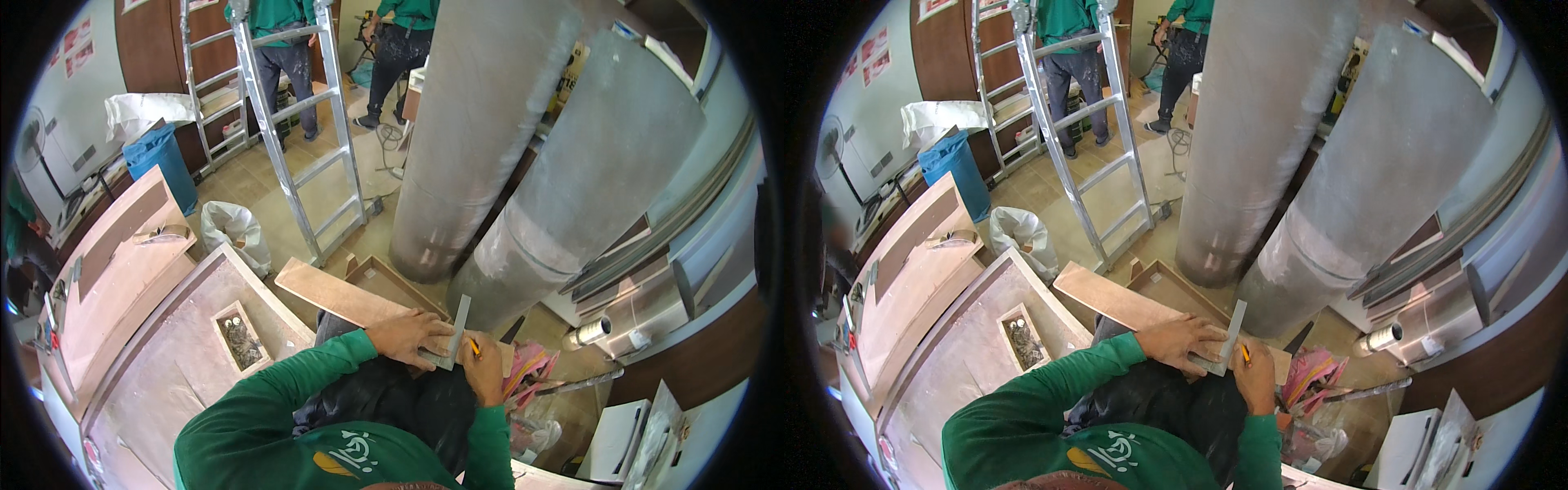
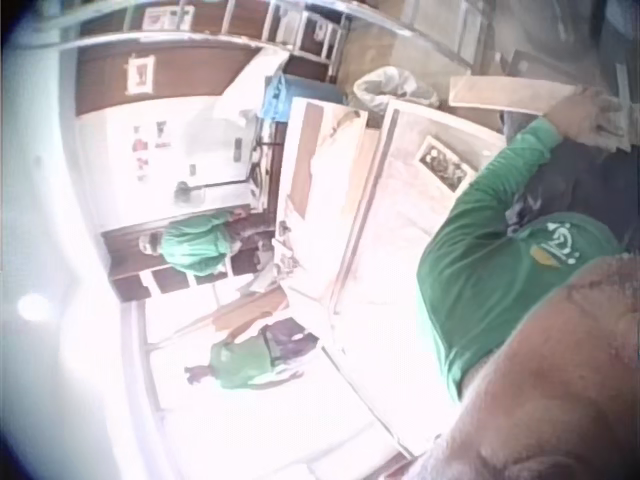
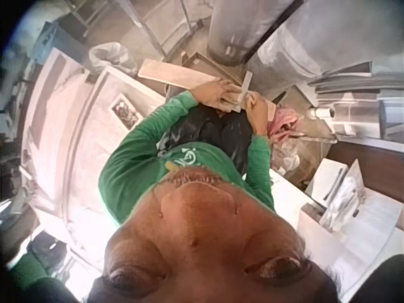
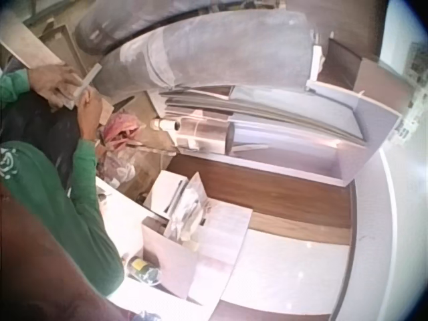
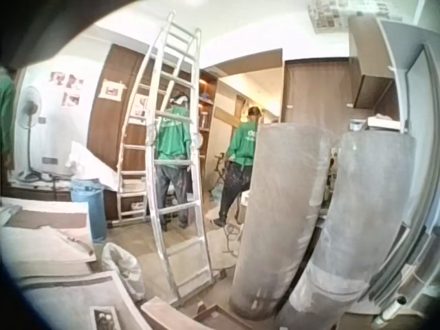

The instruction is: The person measures and marks wooden pieces with a tape measure and pencil, then uses a cordless drill to drive screws into the pieces to assemble them. The person also uses a square ruler to mark lines on a longer wooden plank.

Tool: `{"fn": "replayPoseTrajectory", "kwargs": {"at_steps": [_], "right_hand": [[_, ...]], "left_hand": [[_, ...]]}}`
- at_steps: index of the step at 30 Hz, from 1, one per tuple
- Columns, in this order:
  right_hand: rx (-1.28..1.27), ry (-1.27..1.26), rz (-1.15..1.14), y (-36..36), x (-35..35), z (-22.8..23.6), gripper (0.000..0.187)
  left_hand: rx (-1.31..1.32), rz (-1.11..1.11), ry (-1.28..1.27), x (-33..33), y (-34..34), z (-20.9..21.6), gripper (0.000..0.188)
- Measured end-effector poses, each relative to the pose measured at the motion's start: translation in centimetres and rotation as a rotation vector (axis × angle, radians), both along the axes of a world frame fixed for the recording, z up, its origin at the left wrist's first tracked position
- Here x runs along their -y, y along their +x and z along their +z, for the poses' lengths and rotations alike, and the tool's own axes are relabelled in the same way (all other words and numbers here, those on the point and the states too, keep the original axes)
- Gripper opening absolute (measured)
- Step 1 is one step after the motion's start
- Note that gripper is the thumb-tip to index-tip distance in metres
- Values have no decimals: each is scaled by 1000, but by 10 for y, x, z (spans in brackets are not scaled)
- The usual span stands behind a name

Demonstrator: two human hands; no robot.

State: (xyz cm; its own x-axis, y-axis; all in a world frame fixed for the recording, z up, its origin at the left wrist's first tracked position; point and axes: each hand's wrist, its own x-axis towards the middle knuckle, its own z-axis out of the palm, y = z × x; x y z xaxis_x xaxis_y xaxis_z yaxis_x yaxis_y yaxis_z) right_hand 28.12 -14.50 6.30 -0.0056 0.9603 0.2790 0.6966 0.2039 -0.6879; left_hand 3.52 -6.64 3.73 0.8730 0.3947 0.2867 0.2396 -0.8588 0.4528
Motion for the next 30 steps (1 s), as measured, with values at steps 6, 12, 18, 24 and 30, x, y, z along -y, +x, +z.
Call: {"fn": "replayPoseTrajectory", "kwargs": {"at_steps": [6,12,18,24,30], "right_hand": [[-23,-131,-19,0,29,10,20],[-114,-467,149,-4,92,23,22],[-406,-499,-27,-3,112,24,25],[18,-119,-29,-8,76,23,37],[256,21,-81,-13,-6,3,51]], "left_hand": [[-25,-17,63,0,-2,-3,54],[-69,-15,20,5,-8,-6,54],[-38,0,23,10,-7,-1,56],[50,24,50,12,-9,-17,56],[72,34,15,14,-14,-13,58]]}}
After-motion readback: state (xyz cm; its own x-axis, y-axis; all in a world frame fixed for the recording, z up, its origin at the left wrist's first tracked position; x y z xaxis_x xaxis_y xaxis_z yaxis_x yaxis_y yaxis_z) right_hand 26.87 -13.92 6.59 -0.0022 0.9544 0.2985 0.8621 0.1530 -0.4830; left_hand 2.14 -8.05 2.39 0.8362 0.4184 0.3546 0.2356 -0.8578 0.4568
